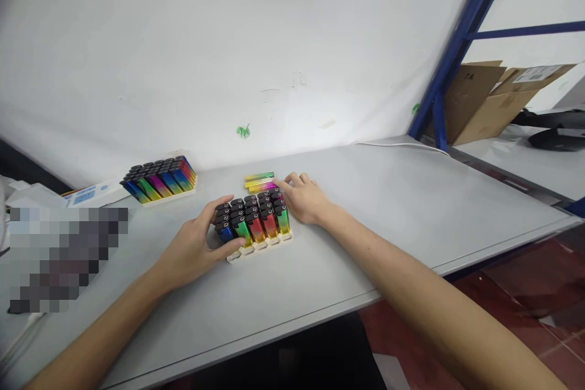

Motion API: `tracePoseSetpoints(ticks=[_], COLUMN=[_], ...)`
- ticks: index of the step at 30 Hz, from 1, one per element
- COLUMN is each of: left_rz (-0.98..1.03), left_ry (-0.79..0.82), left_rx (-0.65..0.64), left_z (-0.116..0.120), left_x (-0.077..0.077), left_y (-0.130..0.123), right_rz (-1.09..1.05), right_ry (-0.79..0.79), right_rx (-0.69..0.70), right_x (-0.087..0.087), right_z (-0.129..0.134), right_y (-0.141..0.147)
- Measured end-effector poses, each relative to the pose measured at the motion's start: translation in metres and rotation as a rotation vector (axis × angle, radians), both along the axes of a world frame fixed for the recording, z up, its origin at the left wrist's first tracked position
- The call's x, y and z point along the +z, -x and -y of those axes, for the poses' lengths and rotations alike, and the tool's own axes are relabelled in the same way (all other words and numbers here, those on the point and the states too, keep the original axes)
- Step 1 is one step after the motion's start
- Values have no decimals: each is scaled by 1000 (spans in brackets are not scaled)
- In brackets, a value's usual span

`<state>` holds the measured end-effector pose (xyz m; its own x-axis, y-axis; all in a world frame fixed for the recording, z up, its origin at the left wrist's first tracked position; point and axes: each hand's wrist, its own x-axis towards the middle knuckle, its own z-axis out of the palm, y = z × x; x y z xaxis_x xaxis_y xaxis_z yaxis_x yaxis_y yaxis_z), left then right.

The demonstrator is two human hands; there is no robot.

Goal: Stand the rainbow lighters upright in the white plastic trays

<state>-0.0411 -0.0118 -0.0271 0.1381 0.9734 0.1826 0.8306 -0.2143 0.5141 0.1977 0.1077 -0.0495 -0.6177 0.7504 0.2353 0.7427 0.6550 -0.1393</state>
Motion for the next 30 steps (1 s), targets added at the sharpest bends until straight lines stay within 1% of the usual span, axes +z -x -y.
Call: tracePoseSetpoints(ticks=[3,6,12,18,22,24,26,30], left_rz=[-6,-14,-40,-8,1,-6,-16,-21], left_ry=[-5,-5,-14,-14,1,1,-4,-13], left_rx=[5,8,14,2,-6,-6,-1,0], left_z=[1,1,-1,-2,0,0,0,1], left_x=[1,2,2,3,5,6,5,4], left_y=[0,0,3,4,2,2,2,2], right_rz=[-7,-91,-220,-229,-276,-372,-530,-911], right_ry=[36,66,120,158,169,197,259,446], right_rx=[-40,-89,-176,-225,-226,-237,-242,-144], right_x=[2,0,-6,-2,1,3,6,9], right_z=[-3,-6,-18,-21,-18,-16,-14,-9], right_y=[4,3,-10,-23,-27,-26,-25,-21])
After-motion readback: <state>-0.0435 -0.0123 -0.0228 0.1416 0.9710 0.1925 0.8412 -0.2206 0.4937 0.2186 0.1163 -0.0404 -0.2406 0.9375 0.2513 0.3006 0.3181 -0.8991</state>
